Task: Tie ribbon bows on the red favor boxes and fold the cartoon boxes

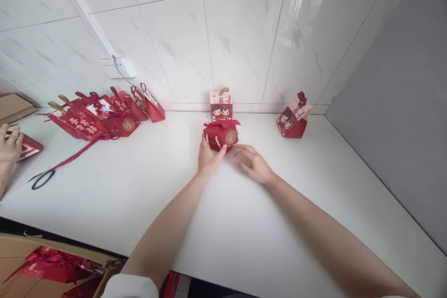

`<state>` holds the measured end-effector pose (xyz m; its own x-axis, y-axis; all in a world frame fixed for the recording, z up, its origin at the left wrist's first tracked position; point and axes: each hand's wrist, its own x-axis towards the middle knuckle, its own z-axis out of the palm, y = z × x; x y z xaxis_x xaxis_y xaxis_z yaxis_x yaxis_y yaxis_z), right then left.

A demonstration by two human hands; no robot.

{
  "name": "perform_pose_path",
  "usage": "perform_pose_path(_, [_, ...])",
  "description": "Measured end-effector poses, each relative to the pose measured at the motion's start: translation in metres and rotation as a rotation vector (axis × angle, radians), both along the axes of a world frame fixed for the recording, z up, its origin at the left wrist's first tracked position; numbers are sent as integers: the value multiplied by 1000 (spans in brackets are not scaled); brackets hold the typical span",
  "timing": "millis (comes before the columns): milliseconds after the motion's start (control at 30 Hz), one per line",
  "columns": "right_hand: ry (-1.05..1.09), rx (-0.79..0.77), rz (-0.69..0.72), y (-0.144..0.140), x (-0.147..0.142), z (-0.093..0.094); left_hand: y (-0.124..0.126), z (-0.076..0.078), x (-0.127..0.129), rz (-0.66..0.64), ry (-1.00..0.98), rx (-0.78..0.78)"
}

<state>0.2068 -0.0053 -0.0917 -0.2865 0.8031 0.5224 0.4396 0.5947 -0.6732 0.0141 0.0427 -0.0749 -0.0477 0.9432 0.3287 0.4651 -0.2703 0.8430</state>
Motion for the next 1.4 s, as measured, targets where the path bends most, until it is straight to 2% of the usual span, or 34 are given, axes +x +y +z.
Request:
perform_pose_path(100, [272,-106,-181,3,5,-1,2,1,-1,-173,-210,-37])
perform_pose_path(200, [402,-313,-90,5,10,-1,0,4,0,-396,-236,-128])
perform_pose_path(267, [393,-379,-25,5,11,0,-1,7,-1,-463,-167,-186])
perform_pose_path(467, [403,-343,81,4,8,7,4,8,-7,-380,-88,-235])
perform_pose_path(667, [409,-361,46,8,11,0,9,7,-9,-278,-29,-340])
perform_pose_path(800, [299,-364,-50,9,11,-8,8,15,-12,-330,-67,-500])
perform_pose_path(933, [170,-268,-95,9,8,-13,7,20,-15,-377,-83,-572])
perform_pose_path(1200, [98,-169,-214,5,6,-11,2,12,-13,-419,-96,-462])
perform_pose_path(1300, [158,-190,-141,2,7,-6,2,7,-14,-419,-140,-358])
perform_pose_path(1400, [295,-275,-25,1,8,-1,2,5,-14,-461,-176,-280])
